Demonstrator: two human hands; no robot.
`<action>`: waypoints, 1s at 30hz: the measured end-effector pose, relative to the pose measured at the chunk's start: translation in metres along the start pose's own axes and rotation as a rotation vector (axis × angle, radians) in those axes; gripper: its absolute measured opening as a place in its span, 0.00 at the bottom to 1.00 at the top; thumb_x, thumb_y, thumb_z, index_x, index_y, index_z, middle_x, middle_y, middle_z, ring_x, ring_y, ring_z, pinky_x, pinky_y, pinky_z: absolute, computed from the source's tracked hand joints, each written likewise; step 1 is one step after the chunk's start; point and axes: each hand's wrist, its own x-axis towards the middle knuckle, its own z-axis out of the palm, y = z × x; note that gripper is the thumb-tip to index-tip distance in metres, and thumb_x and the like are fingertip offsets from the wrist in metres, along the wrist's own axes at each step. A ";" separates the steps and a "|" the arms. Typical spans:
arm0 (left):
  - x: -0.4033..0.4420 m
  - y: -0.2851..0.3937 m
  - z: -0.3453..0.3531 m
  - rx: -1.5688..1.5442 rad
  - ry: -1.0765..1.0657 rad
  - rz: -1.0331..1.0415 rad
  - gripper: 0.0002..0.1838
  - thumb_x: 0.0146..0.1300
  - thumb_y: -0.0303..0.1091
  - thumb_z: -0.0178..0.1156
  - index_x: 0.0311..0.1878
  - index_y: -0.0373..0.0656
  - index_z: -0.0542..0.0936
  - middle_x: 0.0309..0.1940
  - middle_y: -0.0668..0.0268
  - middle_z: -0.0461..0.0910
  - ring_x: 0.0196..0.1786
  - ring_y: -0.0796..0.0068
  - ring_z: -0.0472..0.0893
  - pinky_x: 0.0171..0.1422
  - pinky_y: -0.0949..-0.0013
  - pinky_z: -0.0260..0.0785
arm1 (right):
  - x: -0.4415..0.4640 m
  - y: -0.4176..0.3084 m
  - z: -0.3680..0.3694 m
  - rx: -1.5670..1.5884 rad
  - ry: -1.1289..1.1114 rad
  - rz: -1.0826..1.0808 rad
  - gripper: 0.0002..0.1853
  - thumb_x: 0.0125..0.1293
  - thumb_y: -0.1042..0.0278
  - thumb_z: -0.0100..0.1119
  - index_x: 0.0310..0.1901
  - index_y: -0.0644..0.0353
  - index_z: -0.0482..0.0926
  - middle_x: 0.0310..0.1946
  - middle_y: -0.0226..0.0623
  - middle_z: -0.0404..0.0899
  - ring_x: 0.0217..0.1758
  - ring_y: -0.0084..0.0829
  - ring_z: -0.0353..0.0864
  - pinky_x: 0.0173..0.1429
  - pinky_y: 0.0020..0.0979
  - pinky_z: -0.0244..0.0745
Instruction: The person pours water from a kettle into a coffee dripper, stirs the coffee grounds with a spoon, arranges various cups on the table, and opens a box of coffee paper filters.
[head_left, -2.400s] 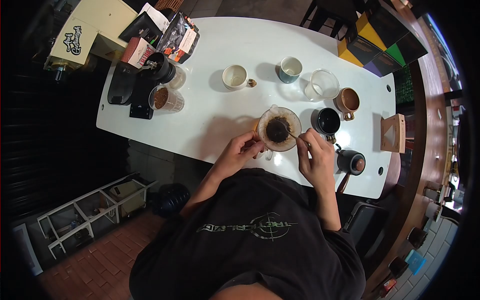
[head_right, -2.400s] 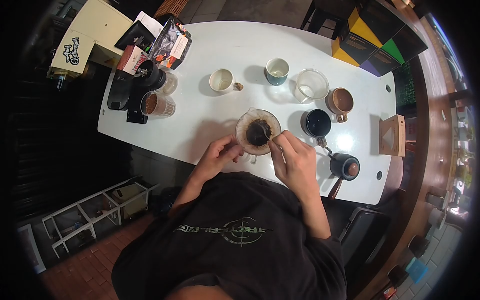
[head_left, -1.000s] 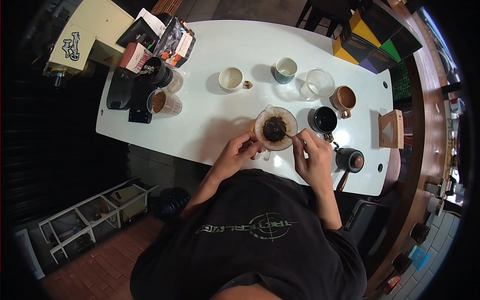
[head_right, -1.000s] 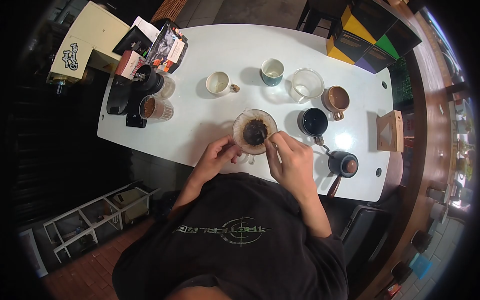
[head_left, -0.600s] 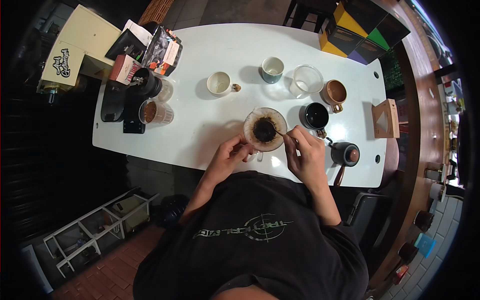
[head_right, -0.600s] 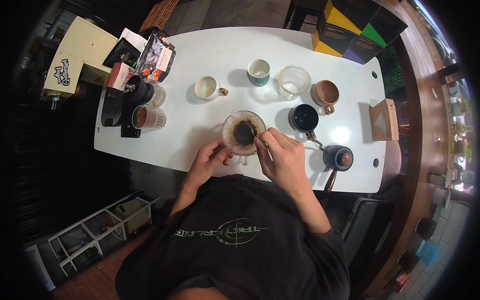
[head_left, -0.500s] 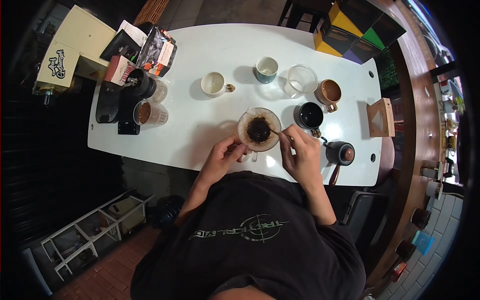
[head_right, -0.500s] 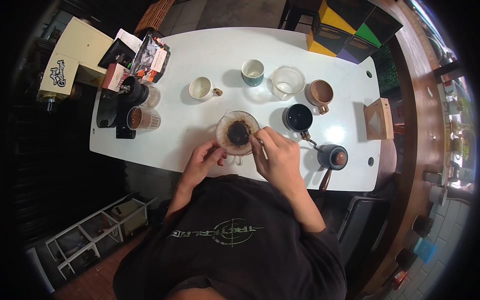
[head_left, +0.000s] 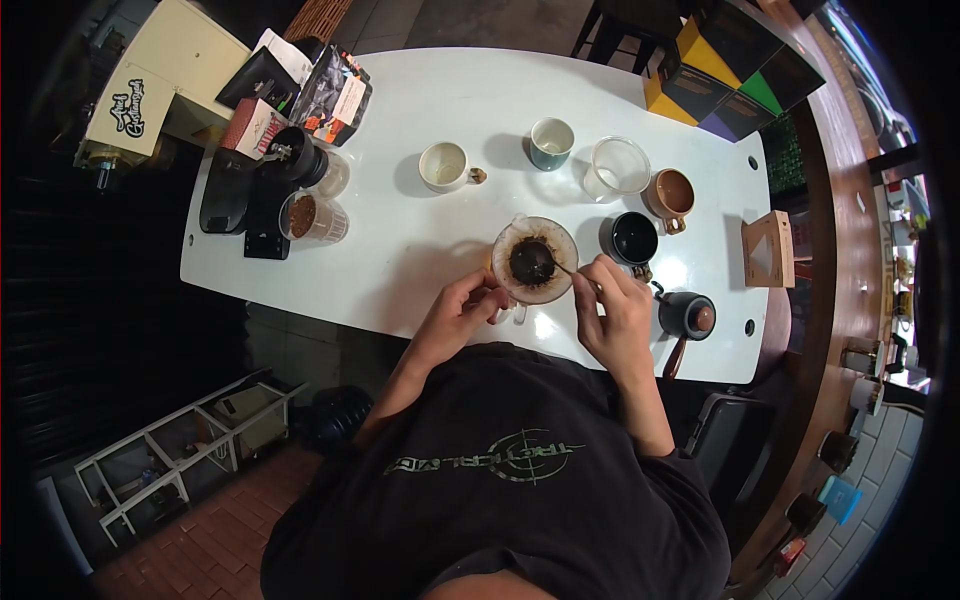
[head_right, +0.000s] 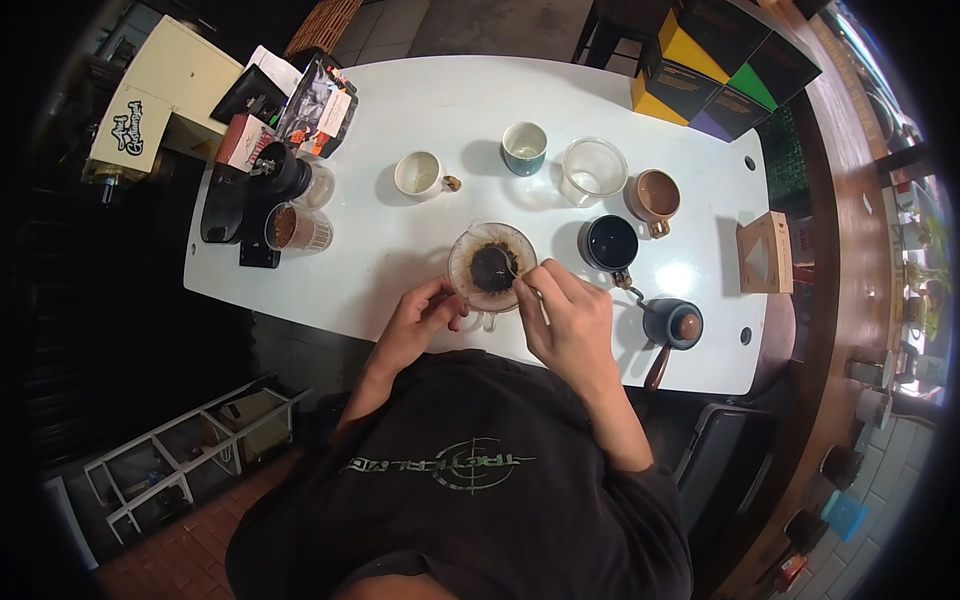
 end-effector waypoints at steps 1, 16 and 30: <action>0.000 -0.001 0.000 -0.002 -0.005 0.006 0.09 0.76 0.35 0.58 0.46 0.37 0.78 0.37 0.72 0.79 0.37 0.85 0.74 0.46 0.76 0.70 | 0.001 0.000 0.001 0.003 -0.001 -0.001 0.06 0.64 0.75 0.65 0.34 0.61 0.76 0.25 0.37 0.75 0.22 0.41 0.76 0.27 0.37 0.69; 0.000 0.001 0.000 -0.003 -0.006 0.004 0.08 0.75 0.34 0.58 0.45 0.38 0.78 0.36 0.73 0.78 0.36 0.85 0.74 0.46 0.76 0.71 | 0.003 -0.010 -0.007 0.162 -0.109 0.098 0.06 0.65 0.76 0.63 0.33 0.63 0.76 0.26 0.39 0.76 0.23 0.41 0.78 0.27 0.37 0.69; -0.001 -0.001 0.000 -0.003 0.002 0.003 0.08 0.75 0.33 0.57 0.45 0.37 0.78 0.36 0.72 0.78 0.37 0.85 0.74 0.45 0.76 0.70 | 0.003 -0.005 -0.011 0.131 -0.081 0.082 0.07 0.66 0.73 0.64 0.33 0.62 0.75 0.25 0.39 0.74 0.23 0.42 0.76 0.27 0.38 0.68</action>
